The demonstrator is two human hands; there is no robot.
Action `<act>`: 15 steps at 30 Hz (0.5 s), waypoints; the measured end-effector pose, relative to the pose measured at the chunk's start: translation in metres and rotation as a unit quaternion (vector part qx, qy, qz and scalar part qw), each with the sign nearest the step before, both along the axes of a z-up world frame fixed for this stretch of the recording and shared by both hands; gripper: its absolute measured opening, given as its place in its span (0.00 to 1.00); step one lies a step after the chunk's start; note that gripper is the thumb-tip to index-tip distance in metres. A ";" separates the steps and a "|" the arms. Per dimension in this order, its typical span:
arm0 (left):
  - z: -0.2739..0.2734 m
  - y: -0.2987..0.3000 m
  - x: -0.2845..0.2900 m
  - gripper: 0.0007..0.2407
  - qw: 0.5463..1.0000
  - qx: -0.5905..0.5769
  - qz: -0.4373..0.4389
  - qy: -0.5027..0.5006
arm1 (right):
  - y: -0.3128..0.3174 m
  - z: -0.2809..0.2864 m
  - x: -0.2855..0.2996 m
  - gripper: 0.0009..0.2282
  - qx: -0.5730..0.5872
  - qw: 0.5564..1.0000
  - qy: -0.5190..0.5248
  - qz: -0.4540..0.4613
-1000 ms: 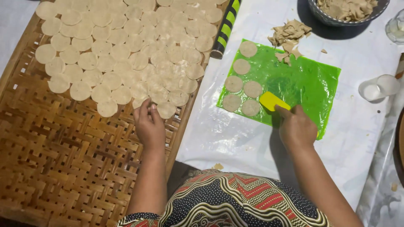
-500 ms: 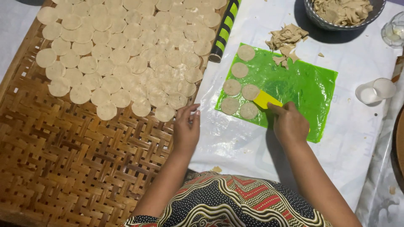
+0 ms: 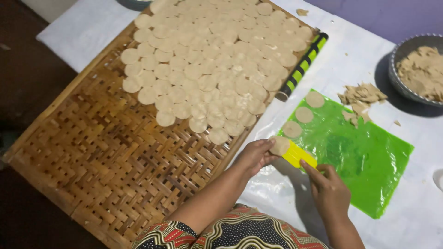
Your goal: Flattening dough with a rolling pin and arranging small dough circles on a bamboo tray.
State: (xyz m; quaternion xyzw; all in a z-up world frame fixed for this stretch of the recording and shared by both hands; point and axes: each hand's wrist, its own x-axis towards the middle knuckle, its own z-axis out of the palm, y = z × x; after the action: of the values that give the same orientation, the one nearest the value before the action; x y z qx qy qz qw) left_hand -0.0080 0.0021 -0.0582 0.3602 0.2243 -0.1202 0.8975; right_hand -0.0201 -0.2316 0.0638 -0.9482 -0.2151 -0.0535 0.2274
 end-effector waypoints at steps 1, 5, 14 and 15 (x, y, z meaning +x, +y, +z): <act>-0.005 0.001 0.000 0.16 1.000 0.004 0.013 -0.004 | 0.006 0.000 -0.002 0.21 0.004 1.000 -0.004 0.013; 0.084 0.021 -0.012 0.12 0.924 0.380 0.023 0.019 | 0.029 0.000 -0.004 0.19 -0.074 0.996 0.040 -0.003; 0.208 0.201 -0.035 0.13 0.703 0.675 0.151 0.165 | 0.004 -0.092 0.032 0.21 -0.030 0.997 0.067 0.015; 0.218 0.230 -0.039 0.15 0.653 0.716 0.149 0.196 | -0.008 -0.118 0.043 0.23 0.005 0.997 0.064 0.035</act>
State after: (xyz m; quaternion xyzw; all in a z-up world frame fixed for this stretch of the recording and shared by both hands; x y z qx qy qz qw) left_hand -0.0467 0.2319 0.1597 0.8212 0.4620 0.1451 0.3018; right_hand 0.0224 -0.2401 -0.0547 -0.9404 -0.2328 0.0146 0.2474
